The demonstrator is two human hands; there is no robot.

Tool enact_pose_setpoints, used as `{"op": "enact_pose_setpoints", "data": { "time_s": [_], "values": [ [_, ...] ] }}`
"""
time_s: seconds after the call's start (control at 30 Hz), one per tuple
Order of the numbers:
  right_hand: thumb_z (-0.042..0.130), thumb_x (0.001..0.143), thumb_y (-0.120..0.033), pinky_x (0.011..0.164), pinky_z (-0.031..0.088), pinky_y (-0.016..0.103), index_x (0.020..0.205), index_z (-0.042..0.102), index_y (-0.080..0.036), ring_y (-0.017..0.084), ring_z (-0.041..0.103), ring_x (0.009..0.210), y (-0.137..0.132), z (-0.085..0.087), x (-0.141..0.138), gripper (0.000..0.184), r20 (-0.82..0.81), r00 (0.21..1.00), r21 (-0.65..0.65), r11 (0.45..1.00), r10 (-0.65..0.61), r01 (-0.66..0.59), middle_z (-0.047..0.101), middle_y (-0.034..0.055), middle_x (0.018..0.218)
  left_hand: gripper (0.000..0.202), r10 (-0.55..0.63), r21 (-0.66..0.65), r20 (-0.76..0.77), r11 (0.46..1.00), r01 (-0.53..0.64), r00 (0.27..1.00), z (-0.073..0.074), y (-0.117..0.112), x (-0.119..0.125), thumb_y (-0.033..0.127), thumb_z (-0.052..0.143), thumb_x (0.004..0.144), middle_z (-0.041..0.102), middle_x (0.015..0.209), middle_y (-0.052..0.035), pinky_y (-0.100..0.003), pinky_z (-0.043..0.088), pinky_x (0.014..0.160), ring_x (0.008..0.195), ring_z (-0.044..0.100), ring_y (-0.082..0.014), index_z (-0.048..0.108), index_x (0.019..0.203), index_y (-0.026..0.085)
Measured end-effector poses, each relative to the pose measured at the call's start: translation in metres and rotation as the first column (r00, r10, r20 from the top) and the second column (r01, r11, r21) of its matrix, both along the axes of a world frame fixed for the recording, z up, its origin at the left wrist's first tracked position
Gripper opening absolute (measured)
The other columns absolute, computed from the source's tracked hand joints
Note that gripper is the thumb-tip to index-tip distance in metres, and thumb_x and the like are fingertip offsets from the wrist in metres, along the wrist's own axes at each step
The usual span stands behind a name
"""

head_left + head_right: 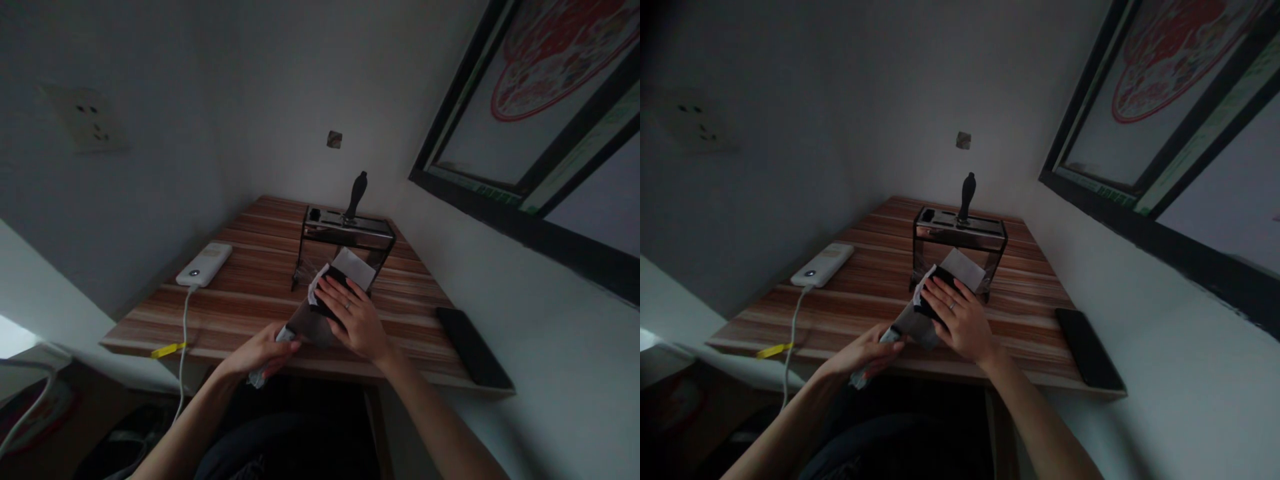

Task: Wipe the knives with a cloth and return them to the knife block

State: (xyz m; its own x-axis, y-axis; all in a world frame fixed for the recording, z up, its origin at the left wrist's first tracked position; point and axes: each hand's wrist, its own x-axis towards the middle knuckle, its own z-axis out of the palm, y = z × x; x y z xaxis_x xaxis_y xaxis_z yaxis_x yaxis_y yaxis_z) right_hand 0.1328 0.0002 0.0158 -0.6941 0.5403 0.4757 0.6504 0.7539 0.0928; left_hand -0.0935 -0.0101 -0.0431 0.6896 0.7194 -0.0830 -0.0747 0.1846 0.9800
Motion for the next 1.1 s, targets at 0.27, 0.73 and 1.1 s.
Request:
{"op": "enact_pose_setpoints", "data": {
  "time_s": [0.27,0.73,1.1],
  "values": [
    [0.036,0.091,-0.02,0.112,0.023,0.045,0.138,0.036,-0.018,0.017,0.027,0.136,0.031,0.02,0.021,0.047,-0.11,0.994,0.055,0.998,-0.023,0.029,0.039,0.0053,0.144,0.032,-0.015,-0.034,0.023,0.999,0.016,1.0,-0.002,0.001,0.0,0.043,0.062,0.075,0.034,0.039,0.012,-0.013,0.019,0.028,0.028,0.027,-0.0023,0.042,0.073,0.018],
    [0.037,0.09,-0.017,0.113,0.022,0.047,0.137,0.037,-0.015,0.018,0.027,0.136,0.025,0.011,0.009,0.046,-0.146,0.989,0.046,0.999,-0.009,0.016,0.041,0.008,0.142,0.03,0.008,-0.057,0.079,0.998,-0.004,0.997,0.0,0.0,0.001,0.039,0.062,0.076,0.034,0.038,0.0128,-0.012,0.019,0.028,0.027,0.025,-0.0016,0.041,0.072,0.018],
    [0.038,0.088,-0.018,0.112,0.024,0.043,0.133,0.041,-0.013,0.017,0.027,0.136,-0.024,-0.023,-0.04,0.045,-0.182,0.981,-0.089,0.993,0.062,-0.079,0.042,0.007,0.142,0.031,0.084,-0.055,0.061,0.995,-0.081,0.995,-0.001,0.001,0.001,0.041,0.063,0.074,0.036,0.035,0.0116,-0.013,0.021,0.027,0.026,0.024,-0.0021,0.044,0.073,0.017]
  ]
}}
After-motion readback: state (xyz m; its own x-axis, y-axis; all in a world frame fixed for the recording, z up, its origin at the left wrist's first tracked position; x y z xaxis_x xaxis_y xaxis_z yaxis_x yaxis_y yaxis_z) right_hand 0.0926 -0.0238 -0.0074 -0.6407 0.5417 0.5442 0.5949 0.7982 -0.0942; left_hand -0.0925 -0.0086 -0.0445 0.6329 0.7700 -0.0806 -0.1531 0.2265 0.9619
